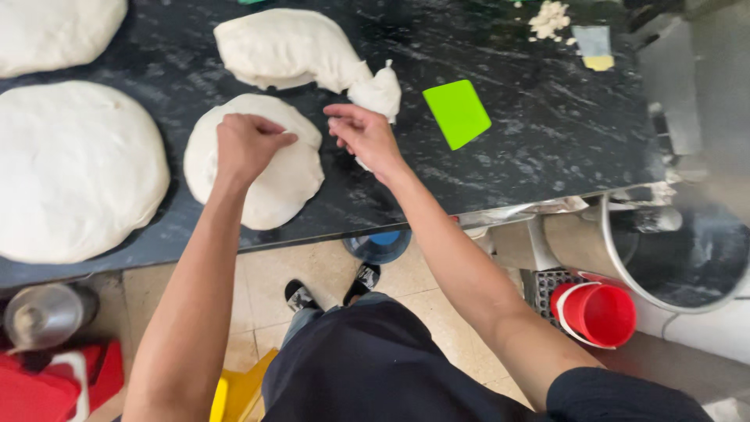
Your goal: The person kneads and shapes multiple portions of dough on a countertop, using hands and a green plastic scraper to cut and fold the dough. The person repeatedly flattens, folds, and rounds the dough pieces, occasionally weighing them on a scale.
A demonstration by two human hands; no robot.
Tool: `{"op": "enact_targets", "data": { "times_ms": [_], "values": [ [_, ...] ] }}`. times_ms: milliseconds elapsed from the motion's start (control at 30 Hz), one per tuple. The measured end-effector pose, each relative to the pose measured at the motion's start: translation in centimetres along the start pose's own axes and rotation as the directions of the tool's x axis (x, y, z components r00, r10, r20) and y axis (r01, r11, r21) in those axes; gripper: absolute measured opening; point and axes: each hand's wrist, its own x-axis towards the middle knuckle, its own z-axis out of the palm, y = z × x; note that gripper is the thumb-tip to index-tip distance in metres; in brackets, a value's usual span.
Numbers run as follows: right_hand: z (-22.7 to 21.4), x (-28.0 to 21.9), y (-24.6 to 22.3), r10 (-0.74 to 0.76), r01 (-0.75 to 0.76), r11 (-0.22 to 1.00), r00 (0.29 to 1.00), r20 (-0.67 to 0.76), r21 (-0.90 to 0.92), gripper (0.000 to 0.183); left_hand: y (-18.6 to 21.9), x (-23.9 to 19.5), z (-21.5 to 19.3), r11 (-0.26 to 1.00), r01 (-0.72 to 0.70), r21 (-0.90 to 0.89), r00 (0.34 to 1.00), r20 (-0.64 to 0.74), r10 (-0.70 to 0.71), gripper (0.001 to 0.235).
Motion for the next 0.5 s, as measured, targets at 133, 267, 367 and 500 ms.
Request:
{"op": "enact_targets", "data": {
  "times_ms": [133, 267, 367, 500],
  "values": [
    [3.7, 0.3, -1.1, -0.023, 0.024, 1.0, 0.998, 0.051, -0.018, 0.025, -1.0, -0.4, -0.8, 0.983, 0.041, -0.18, 0.999, 0.036, -0.035, 0.027],
    [5.7, 0.2, -1.2, -0.026, 0.027, 0.994, 1.0, 0.015, -0.102, 0.022, -1.3, -0.5, -0.8, 0.961, 0.015, -0.277, 1.0, 0.028, -0.008, 0.025],
    [6.3, 0.0, -1.1, -0.029, 0.029, 0.994, 1.0, 0.003, -0.105, 0.022, -1.4, -0.6, -0.8, 0.944, -0.064, -0.325, 0.997, 0.017, 0.073, 0.02],
    [6.9, -0.3, -0.9, -0.018, 0.015, 0.995, 0.999, -0.032, -0.101, 0.023, -1.3, -0.7, -0.9, 0.95, -0.057, -0.308, 0.998, 0.014, 0.064, 0.017]
  ]
}}
